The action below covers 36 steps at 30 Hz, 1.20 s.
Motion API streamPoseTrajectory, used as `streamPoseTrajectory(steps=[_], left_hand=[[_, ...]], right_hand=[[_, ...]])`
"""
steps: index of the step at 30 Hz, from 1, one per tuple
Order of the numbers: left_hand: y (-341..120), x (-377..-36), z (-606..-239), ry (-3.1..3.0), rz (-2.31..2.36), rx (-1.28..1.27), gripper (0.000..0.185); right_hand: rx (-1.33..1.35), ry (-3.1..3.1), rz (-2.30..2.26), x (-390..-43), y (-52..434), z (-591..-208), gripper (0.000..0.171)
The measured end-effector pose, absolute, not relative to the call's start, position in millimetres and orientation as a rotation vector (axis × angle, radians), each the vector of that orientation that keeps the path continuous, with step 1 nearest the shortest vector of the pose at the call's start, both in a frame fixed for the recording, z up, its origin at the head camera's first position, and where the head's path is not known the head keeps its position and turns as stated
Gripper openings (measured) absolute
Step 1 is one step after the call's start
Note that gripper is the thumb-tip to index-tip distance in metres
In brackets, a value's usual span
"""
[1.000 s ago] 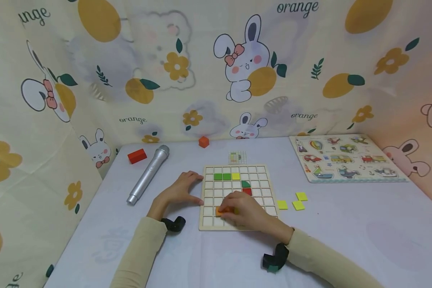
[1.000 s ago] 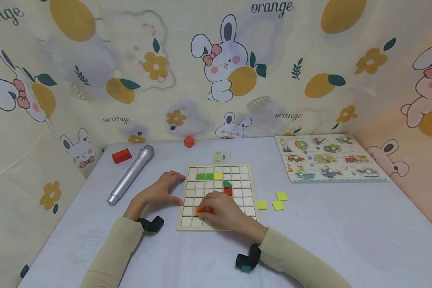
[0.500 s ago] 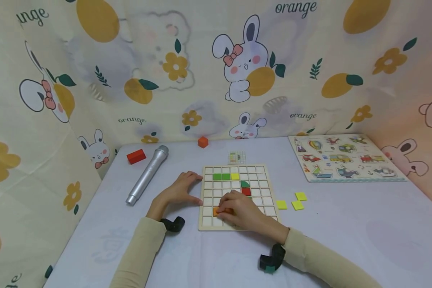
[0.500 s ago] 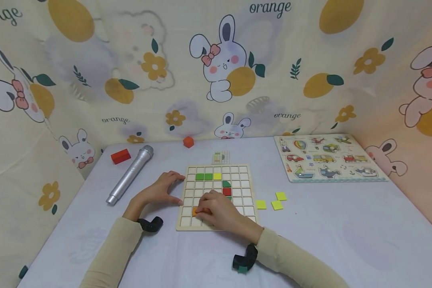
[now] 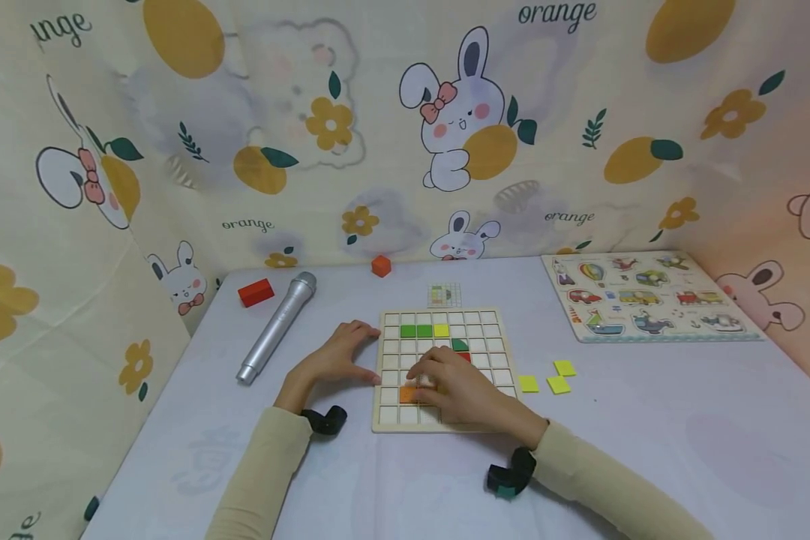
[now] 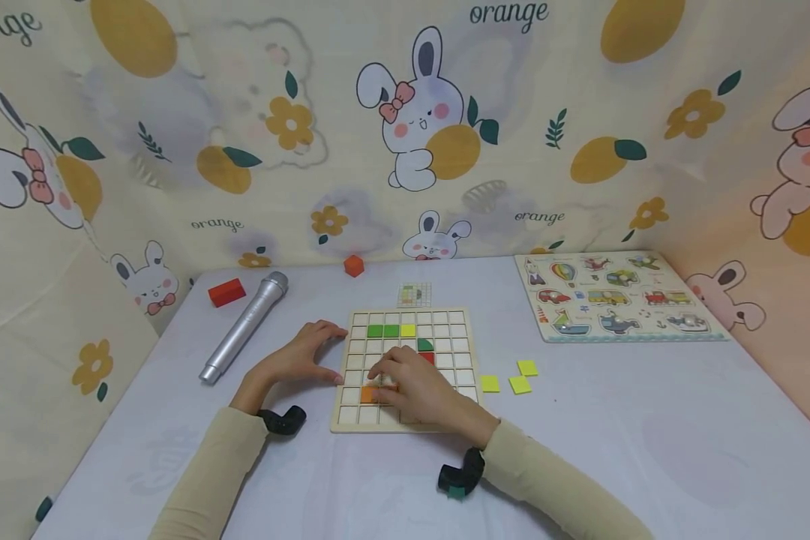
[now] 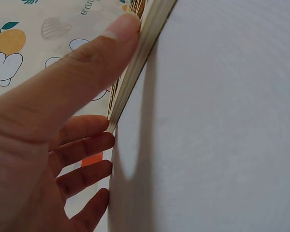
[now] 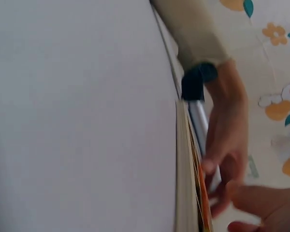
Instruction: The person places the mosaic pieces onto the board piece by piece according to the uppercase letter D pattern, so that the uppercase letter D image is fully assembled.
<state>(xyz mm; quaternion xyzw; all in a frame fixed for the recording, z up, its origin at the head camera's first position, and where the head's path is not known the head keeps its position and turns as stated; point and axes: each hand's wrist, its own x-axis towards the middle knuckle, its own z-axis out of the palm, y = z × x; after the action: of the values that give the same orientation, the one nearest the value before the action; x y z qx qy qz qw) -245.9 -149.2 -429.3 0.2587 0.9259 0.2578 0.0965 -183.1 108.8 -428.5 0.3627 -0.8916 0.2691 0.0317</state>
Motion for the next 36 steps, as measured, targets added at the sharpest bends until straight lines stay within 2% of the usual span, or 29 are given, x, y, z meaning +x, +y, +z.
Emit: streamPoseTrajectory(steps=[6,10,23,36], left_hand=[[-148,-247,-431,2.747,0.754,0.743,0.084],[-148,-246,-430,2.751,0.751,0.73,0.083],[-148,-246,-430,2.744,0.769,0.74,0.083],[-148,-246,-430,2.749,0.755,0.731,0.083]], right_hand=[[1.101,-2.717,0.916,-191,135,-415,0.028],[1.11,-2.65,0.937,-197,161,-406,0.026],[0.879,-2.759,0.841,-196,240,-398,0.022],[0.878,-2.969,0.814,-191,260,-416,0.036]])
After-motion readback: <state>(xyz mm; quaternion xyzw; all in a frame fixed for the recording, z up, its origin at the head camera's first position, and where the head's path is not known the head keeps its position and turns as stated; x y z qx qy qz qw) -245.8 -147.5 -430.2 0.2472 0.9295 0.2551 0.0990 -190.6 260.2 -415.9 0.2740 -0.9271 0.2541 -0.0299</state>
